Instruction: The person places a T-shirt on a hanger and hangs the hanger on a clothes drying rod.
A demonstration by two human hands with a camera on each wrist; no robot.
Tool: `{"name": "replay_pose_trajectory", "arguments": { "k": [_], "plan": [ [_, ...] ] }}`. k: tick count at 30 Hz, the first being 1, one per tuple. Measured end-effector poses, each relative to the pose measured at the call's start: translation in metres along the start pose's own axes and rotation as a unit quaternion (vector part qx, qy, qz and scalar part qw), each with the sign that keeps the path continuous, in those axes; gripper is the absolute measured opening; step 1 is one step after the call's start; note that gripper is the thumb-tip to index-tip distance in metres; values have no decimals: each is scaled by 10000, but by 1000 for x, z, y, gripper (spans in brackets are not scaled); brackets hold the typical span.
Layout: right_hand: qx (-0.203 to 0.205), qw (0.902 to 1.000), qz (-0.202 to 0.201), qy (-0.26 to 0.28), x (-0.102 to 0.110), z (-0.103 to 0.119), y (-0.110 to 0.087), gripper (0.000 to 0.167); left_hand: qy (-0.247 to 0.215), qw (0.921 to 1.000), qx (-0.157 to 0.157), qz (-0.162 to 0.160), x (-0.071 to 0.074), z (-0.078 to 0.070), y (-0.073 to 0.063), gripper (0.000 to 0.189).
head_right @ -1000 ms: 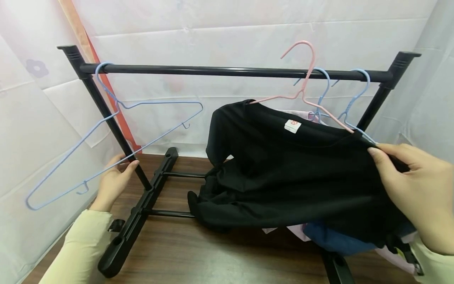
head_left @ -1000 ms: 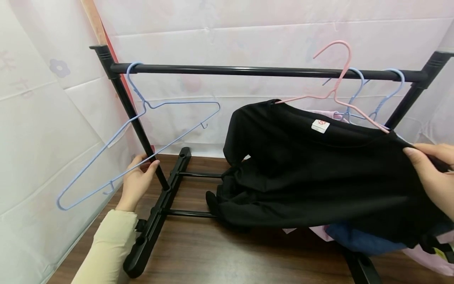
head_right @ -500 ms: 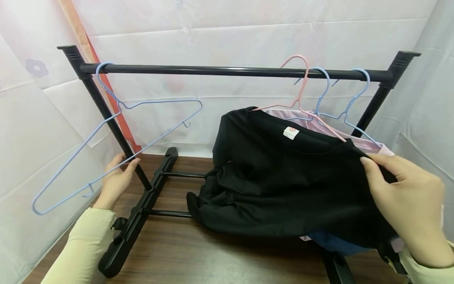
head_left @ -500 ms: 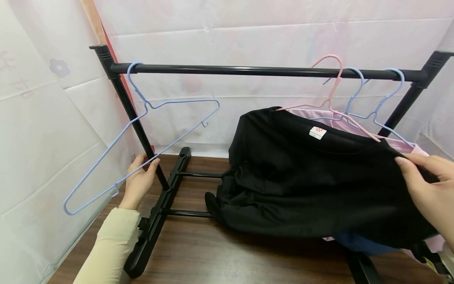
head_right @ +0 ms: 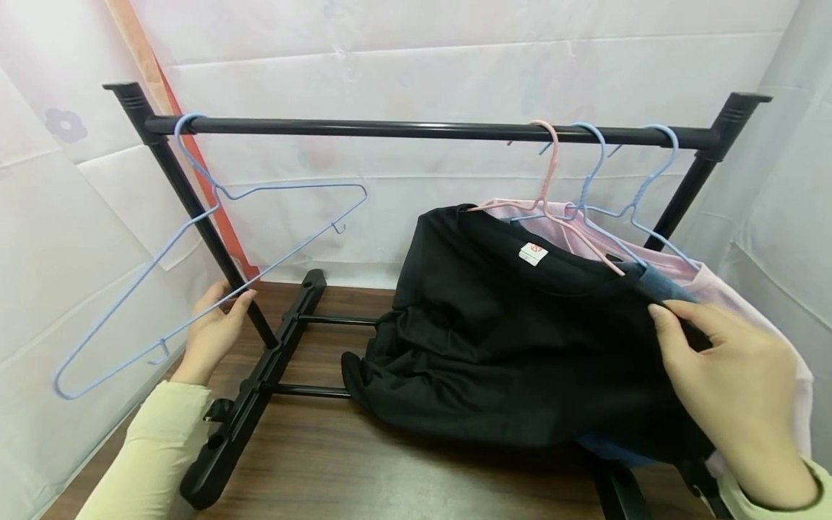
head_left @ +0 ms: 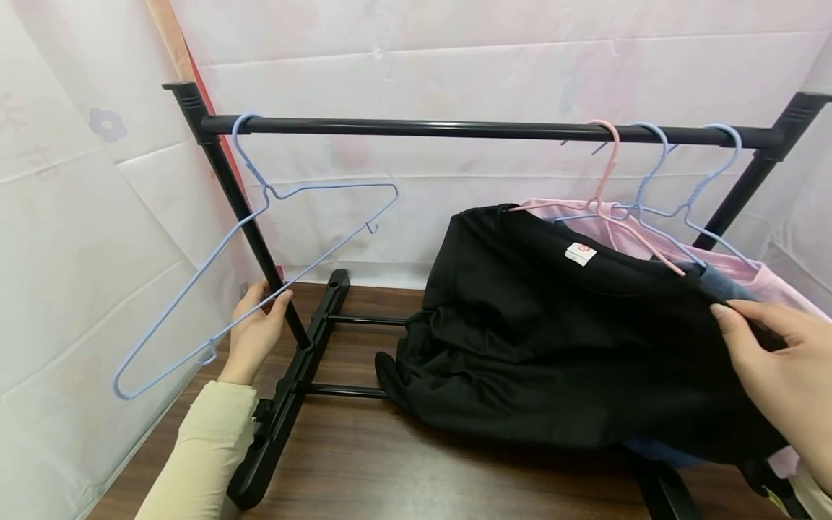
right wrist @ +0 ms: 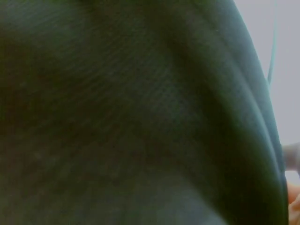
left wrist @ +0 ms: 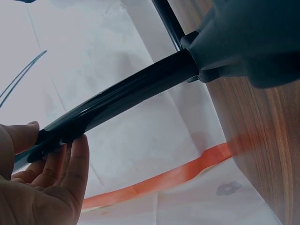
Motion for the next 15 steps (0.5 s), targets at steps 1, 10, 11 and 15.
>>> {"name": "replay_pose_trajectory", "arguments": {
  "k": [1,10,11,15],
  "plan": [
    [-61,10000,32,-26,0,0,-1,14,-5,10000,54,12,0,1,1,37],
    [-204,9997,154,-61,1,6,-3,15,-21,9999,118,-42,0,1,1,36],
    [-141,9998,138,-2,1,8,-3,16,-31,9999,113,-54,0,1,0,35],
    [43,9998,42,171,4,11,-1,17,-83,9999,90,-62,2,0,-1,37]
  ]
}}
Point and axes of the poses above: each hand's wrist, its own y-axis towards the middle knuckle, its own x-axis out of the back of the hand, z = x × y, the point moved 7 cm from there along y, towards the middle knuckle, and after that the axes turned 13 degrees about -y, right-handed, at the moved point
